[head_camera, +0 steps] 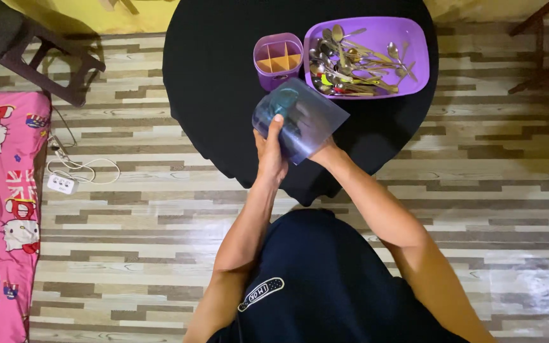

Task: The recorder is wiping and drying a plastic cutlery holder using a cloth.

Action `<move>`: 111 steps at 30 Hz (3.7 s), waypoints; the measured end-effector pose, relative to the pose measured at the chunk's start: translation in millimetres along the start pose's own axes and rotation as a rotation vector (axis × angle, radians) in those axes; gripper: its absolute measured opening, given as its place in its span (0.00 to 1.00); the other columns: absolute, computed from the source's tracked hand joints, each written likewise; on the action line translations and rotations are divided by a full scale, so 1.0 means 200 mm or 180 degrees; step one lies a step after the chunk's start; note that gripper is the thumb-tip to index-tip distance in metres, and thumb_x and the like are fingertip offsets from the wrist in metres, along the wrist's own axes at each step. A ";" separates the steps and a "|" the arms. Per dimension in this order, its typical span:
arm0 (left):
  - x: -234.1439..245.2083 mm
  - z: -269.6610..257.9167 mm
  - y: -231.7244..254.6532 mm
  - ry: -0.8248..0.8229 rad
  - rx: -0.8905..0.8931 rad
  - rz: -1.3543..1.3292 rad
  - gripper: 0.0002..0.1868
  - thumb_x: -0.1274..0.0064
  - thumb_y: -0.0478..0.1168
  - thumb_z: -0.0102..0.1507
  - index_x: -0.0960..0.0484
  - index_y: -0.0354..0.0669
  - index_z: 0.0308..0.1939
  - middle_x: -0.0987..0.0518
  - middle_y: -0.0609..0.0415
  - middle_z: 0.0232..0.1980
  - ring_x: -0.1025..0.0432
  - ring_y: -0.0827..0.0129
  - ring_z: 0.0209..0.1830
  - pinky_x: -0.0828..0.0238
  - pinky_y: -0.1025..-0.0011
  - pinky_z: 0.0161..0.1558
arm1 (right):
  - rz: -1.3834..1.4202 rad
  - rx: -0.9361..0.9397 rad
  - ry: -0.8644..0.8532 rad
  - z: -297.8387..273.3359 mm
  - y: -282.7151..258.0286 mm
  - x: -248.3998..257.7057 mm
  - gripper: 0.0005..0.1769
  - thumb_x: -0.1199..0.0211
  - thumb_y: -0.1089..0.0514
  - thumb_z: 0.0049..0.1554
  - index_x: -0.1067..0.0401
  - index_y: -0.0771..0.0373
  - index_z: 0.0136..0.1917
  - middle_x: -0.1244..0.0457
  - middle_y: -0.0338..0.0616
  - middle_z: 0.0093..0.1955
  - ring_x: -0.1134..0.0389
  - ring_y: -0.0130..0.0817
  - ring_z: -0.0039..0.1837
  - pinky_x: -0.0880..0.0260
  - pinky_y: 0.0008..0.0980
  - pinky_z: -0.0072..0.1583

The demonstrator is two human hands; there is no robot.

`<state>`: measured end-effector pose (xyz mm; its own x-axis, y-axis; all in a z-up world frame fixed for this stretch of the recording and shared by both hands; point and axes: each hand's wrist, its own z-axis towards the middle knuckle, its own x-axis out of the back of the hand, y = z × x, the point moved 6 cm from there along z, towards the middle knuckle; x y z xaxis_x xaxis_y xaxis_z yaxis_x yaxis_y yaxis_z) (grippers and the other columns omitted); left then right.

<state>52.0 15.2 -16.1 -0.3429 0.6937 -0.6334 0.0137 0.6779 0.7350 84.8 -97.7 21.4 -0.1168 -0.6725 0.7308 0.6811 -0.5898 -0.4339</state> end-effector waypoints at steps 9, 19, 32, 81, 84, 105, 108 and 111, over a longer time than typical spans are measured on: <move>0.03 0.03 -0.05 -0.0623 0.0803 -0.0925 0.38 0.46 0.58 0.64 0.34 0.41 0.71 0.26 0.46 0.65 0.29 0.56 0.64 0.32 0.55 0.66 | 0.6230 -0.2715 0.0248 -0.12 0.02 -0.20 0.20 0.39 0.64 0.58 0.31 0.62 0.65 0.34 0.44 0.62 0.30 0.38 0.61 0.28 0.41 0.64; 0.02 -0.08 0.03 -0.0266 0.0162 -0.0349 0.39 0.42 0.52 0.62 0.39 0.47 0.73 0.31 0.50 0.69 0.34 0.59 0.67 0.35 0.56 0.67 | 0.0798 -0.0577 0.0690 -0.03 -0.08 0.12 0.22 0.39 0.58 0.61 0.33 0.67 0.67 0.36 0.56 0.66 0.34 0.56 0.68 0.35 0.50 0.69; 0.05 -0.07 0.00 -0.0497 0.0222 -0.0403 0.38 0.42 0.49 0.62 0.41 0.45 0.72 0.29 0.47 0.64 0.31 0.56 0.63 0.30 0.53 0.64 | 0.2794 -0.1474 -0.0517 -0.22 0.01 -0.12 0.21 0.37 0.58 0.60 0.30 0.61 0.66 0.34 0.48 0.65 0.32 0.43 0.66 0.32 0.44 0.68; 0.07 -0.03 -0.10 -0.1049 -0.0065 0.0359 0.54 0.36 0.54 0.61 0.56 0.49 0.79 0.34 0.44 0.74 0.32 0.59 0.67 0.31 0.54 0.63 | 0.5368 -0.1838 0.0899 -0.28 -0.15 0.33 0.25 0.49 0.53 0.68 0.36 0.67 0.74 0.37 0.51 0.73 0.36 0.44 0.74 0.38 0.46 0.76; 0.08 -0.13 -0.01 -0.0657 0.0234 0.0307 0.52 0.40 0.55 0.61 0.55 0.46 0.80 0.31 0.42 0.71 0.28 0.56 0.63 0.28 0.52 0.59 | 0.2321 -0.1580 0.0510 -0.32 -0.09 0.38 0.23 0.46 0.54 0.67 0.35 0.66 0.72 0.37 0.57 0.68 0.36 0.52 0.70 0.37 0.49 0.71; -0.05 -0.24 0.06 -0.0691 -0.0314 0.0251 0.43 0.31 0.42 0.56 0.39 0.39 0.70 0.28 0.45 0.61 0.31 0.60 0.62 0.30 0.60 0.64 | 0.0088 -0.0417 0.0404 -0.13 -0.15 0.15 0.39 0.37 0.48 0.59 0.41 0.72 0.75 0.41 0.66 0.70 0.40 0.63 0.71 0.40 0.53 0.72; -0.05 -0.24 0.06 -0.0727 -0.0495 0.0199 0.43 0.31 0.42 0.57 0.38 0.40 0.71 0.28 0.47 0.63 0.31 0.61 0.63 0.32 0.62 0.65 | 0.0238 -0.0551 0.0355 -0.11 -0.20 0.14 0.35 0.37 0.48 0.58 0.38 0.67 0.73 0.38 0.61 0.67 0.37 0.59 0.69 0.37 0.51 0.71; -0.05 -0.21 0.10 -0.0808 -0.0354 0.0217 0.43 0.32 0.42 0.56 0.39 0.42 0.70 0.28 0.46 0.62 0.31 0.61 0.61 0.31 0.60 0.63 | 0.0007 -0.0747 -0.0247 -0.12 -0.16 0.01 0.27 0.40 0.47 0.60 0.34 0.59 0.69 0.35 0.53 0.68 0.35 0.54 0.69 0.35 0.49 0.69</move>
<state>16.6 11.2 14.6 -0.0982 0.7850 -0.6116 -0.0793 0.6065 0.7911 46.0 -90.5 24.3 -0.0535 -0.6429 0.7641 0.4936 -0.6822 -0.5394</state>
